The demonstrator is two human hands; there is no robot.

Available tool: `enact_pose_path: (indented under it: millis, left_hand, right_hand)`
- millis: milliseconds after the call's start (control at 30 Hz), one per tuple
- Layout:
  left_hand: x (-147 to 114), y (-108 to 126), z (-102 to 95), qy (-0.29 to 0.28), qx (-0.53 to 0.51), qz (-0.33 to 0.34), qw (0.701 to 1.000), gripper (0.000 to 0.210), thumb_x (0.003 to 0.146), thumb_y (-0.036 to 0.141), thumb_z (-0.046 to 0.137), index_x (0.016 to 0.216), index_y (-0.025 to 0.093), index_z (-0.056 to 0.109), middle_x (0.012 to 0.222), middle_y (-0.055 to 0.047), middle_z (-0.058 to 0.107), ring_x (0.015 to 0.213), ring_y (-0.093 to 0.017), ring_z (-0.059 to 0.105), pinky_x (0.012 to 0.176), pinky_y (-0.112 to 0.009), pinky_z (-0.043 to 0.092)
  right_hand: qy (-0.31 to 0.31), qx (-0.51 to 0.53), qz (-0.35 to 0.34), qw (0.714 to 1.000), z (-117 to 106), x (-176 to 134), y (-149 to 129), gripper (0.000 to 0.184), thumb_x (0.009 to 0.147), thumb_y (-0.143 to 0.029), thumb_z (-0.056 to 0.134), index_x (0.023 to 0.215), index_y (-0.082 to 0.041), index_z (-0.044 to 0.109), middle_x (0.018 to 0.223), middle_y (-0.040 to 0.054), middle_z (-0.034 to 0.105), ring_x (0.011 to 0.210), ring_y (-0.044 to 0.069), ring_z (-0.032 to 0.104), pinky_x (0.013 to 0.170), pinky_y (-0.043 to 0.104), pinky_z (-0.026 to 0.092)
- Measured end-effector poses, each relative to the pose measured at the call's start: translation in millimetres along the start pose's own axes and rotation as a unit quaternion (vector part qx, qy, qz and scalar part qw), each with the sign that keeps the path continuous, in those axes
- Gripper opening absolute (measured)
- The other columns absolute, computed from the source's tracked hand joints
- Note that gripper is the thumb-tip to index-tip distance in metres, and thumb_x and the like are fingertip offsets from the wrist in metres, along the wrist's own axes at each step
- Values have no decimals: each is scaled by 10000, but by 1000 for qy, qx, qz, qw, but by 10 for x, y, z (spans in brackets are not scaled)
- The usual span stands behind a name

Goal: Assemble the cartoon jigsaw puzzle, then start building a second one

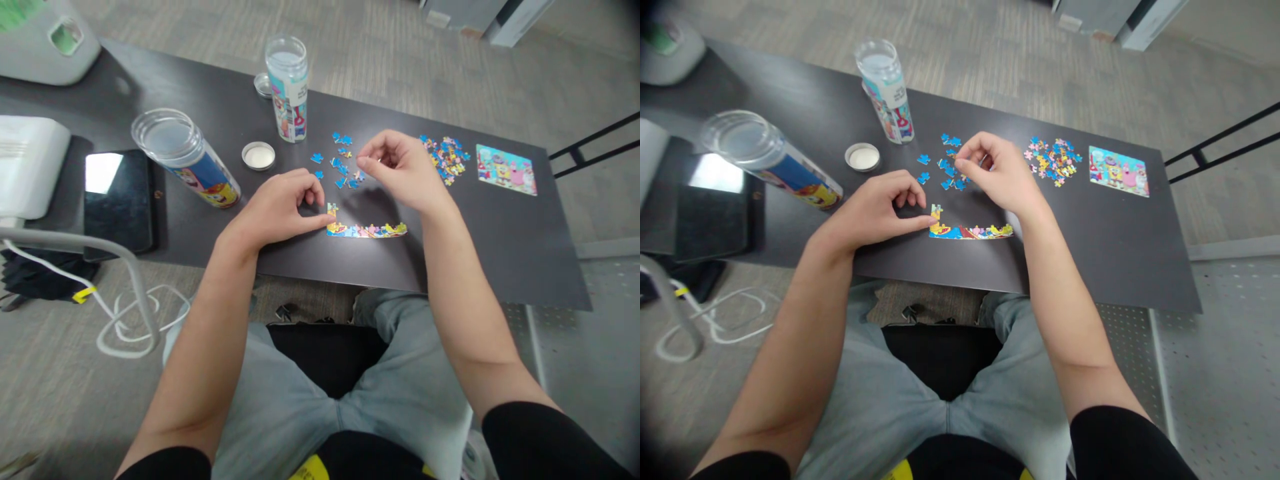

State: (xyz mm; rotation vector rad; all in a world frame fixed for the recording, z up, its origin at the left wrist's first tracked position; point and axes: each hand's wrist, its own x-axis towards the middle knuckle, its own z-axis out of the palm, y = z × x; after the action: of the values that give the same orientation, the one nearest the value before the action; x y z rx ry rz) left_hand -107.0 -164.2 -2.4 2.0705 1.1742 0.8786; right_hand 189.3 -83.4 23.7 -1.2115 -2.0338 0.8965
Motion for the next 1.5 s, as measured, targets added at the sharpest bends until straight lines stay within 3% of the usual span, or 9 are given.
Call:
enact_pose_path:
  millis: [67,200,433,533,633,767,933,1167,1500]
  left_hand:
    - [-2,-16,4,16,4,-7,1000,255,959,478,976,996,294,803,927,2,722,844,-221,648,813,-406,528]
    - [-3,-45,3,63,32,-20,997,171,1004,416,908,1090,291,827,987,-12,717,829,-222,630,828,-426,554]
    - [-19,-107,11,83,77,-45,993,287,1072,383,799,1319,295,915,1303,-63,766,835,-206,607,877,-451,603]
    - [-8,-138,17,81,106,-28,991,307,1131,408,734,1337,317,942,1385,-95,796,1075,-289,714,1057,-522,630]
    - [11,-90,44,79,138,-8,987,329,1191,456,681,1340,359,957,1418,-109,832,1309,-370,716,1226,-616,576]
    - [27,91,160,43,157,-1,987,347,1213,563,697,1393,408,950,1481,-105,868,1407,-417,705,1292,-697,493]
    - [54,191,343,-6,160,8,987,483,1216,558,661,1608,384,884,1701,-138,826,1574,-477,660,1352,-746,459]
    - [72,105,373,18,183,-5,983,550,1197,597,700,1673,367,851,1757,-157,798,1619,-508,630,1394,-780,439]
    - [43,59,283,38,179,-16,983,410,1178,605,768,1520,458,940,1740,-104,804,1656,-482,604,1418,-800,409]
  right_hand:
    - [15,-39,11,999,-113,-2,27,254,1140,-526,954,1163,-288,865,1021,58,823,887,257,680,809,407,562]
    - [33,-109,17,993,-315,-35,122,41,1119,-307,868,1140,-272,872,984,60,820,840,258,665,825,436,536]
    - [41,-141,40,988,-523,-44,382,70,1073,-258,869,1136,-233,887,956,53,801,773,233,622,826,440,518]
    - [38,-144,62,987,-511,-16,442,48,1068,-250,880,1115,-242,876,955,47,809,788,236,632,844,435,531]
    - [8,-139,68,988,-453,6,446,43,1068,-239,882,1099,-256,859,964,44,833,799,242,646,864,434,560]
    - [-19,-139,65,988,-400,14,422,78,1066,-247,913,1104,-269,848,988,46,861,823,254,676,889,443,591]
    - [-32,-128,55,990,-393,18,412,125,1043,-215,939,1103,-269,842,992,36,861,821,247,698,872,428,579]
    - [-49,-113,57,991,-333,26,391,144,1030,-197,956,1009,-259,828,940,11,826,800,228,695,845,407,556]
    - [-105,-96,81,987,-368,32,291,278,1042,-162,1016,921,-276,794,844,6,781,818,260,708,829,440,531]
